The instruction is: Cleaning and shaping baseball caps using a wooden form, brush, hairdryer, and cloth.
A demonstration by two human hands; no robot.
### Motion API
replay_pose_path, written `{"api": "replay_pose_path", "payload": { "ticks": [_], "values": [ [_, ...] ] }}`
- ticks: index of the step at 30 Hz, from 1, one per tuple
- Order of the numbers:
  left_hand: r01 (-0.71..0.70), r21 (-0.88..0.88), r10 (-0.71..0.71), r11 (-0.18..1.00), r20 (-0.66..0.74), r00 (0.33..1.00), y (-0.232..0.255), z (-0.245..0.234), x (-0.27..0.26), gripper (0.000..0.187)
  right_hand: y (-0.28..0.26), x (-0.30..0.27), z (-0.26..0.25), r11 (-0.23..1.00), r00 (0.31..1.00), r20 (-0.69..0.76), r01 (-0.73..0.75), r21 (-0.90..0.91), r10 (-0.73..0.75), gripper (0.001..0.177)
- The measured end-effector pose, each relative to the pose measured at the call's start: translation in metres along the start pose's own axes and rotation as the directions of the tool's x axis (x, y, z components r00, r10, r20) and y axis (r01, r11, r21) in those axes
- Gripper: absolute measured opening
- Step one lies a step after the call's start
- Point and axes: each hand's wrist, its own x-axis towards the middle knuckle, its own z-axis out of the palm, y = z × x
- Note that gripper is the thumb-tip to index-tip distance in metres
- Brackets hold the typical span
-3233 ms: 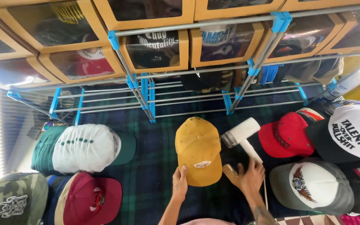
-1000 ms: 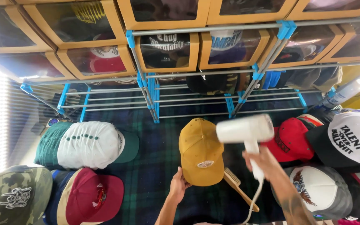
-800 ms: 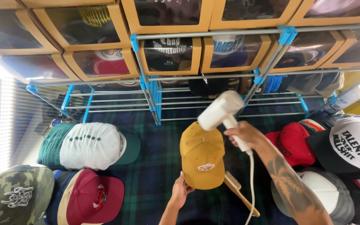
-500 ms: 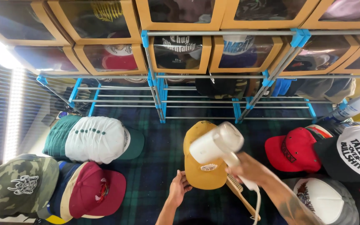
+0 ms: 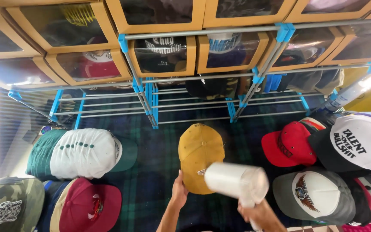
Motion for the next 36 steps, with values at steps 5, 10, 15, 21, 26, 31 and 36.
{"api": "replay_pose_path", "payload": {
  "ticks": [5,10,15,21,26,31,36],
  "values": [
    [-0.066,-0.135,0.076,0.989,0.068,0.995,-0.014,-0.025,0.036,0.066,0.0,-0.022,0.012,0.88,0.99,0.063,-0.085,-0.467,0.129,0.027],
    [-0.074,0.151,0.074,0.986,0.008,0.997,0.01,-0.009,-0.015,0.066,-0.07,0.034,-0.006,0.941,0.973,-0.205,-0.169,-0.292,0.111,0.011],
    [-0.151,0.185,0.152,0.971,0.012,0.988,-0.024,-0.026,0.018,0.03,-0.178,0.086,0.018,0.943,0.993,-0.115,-0.061,-0.328,0.024,0.012],
    [-0.105,0.203,0.114,0.974,-0.033,0.993,-0.025,-0.029,0.018,0.025,-0.259,0.146,0.085,0.806,0.953,0.285,0.09,-0.585,0.101,0.017],
    [-0.02,0.053,0.023,0.998,-0.047,0.999,-0.007,-0.016,0.002,0.027,-0.296,0.141,0.144,0.697,0.951,0.215,-0.001,-0.717,0.222,0.044],
    [0.047,-0.245,-0.04,0.968,0.031,0.999,0.002,-0.031,0.007,0.067,-0.279,0.046,0.144,0.61,0.851,0.345,0.037,-0.791,0.395,0.055],
    [0.011,-0.249,-0.006,0.969,0.023,1.0,0.006,-0.04,0.011,0.07,-0.18,0.014,0.062,0.685,0.859,0.268,-0.122,-0.718,0.435,0.019]
  ]
}}
